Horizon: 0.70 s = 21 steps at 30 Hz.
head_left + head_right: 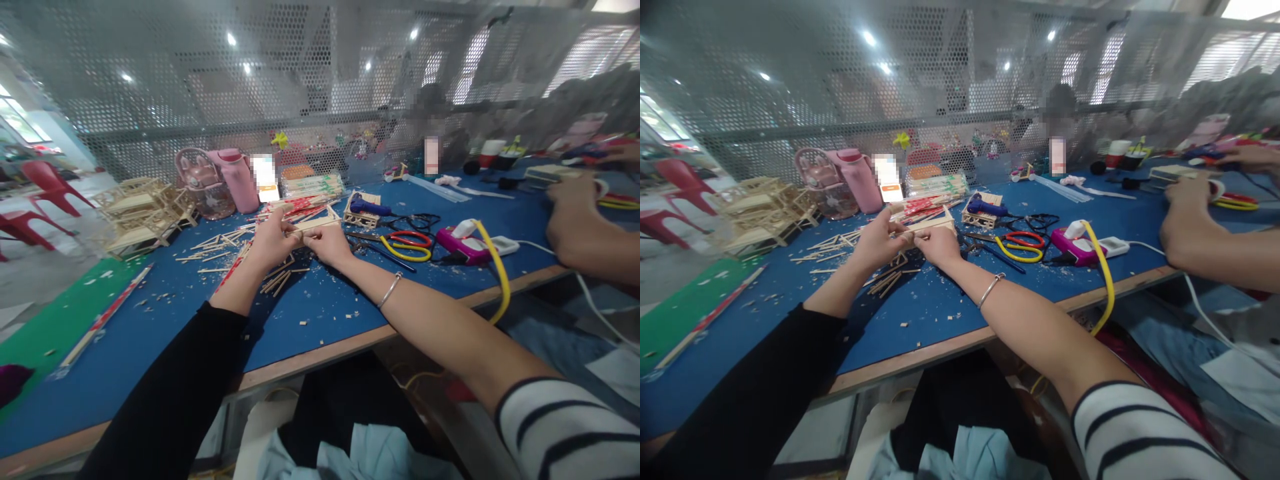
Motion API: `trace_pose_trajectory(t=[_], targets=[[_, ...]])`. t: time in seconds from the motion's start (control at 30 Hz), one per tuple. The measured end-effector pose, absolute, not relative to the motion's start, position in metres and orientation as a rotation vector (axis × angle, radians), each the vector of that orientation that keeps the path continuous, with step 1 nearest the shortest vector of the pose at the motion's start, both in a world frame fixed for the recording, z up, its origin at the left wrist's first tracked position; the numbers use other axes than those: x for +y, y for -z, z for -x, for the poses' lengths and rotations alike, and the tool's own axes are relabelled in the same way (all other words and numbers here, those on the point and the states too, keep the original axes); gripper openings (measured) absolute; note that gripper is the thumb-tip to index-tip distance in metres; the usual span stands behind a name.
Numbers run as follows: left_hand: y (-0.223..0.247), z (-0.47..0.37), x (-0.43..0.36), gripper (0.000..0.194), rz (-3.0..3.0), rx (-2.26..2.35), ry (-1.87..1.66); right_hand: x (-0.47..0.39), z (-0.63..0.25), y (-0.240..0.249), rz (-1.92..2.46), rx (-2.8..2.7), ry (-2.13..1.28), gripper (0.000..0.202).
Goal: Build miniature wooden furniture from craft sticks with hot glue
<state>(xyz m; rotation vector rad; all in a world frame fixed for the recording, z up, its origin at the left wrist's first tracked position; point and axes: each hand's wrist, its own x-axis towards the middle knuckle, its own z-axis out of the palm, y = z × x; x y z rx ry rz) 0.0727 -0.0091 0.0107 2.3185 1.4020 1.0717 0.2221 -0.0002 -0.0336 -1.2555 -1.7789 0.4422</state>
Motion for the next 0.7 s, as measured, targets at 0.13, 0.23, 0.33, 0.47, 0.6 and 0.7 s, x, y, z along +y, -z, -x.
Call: trace_pose_trajectory(t=[0.13,0.23,0.33,0.47,0.6,0.7], targets=[[-0.006,-0.065,-0.001,0.055,-2.184,1.263,-1.318,0.0,-0.223,0.033,1.282,-1.756,-0.46,0.023],[-0.004,-0.058,0.005,0.045,-2.067,1.328,-1.532,0.0,-0.223,0.034,1.288,-1.748,-0.468,0.023],[-0.002,-0.053,0.006,0.038,-2.092,1.418,-1.535,0.001,-0.224,0.034,1.283,-1.741,-0.486,0.024],[0.002,-0.053,0.002,0.041,-2.2,1.404,-1.455,0.0,-0.224,0.033,1.298,-1.754,-0.482,0.024],[0.002,-0.056,-0.004,0.045,-2.269,1.378,-1.433,-0.001,-0.223,0.031,1.312,-1.769,-0.474,0.024],[0.001,-0.058,-0.008,0.046,-2.35,1.344,-1.395,-0.002,-0.223,0.03,1.292,-1.782,-0.463,0.024]])
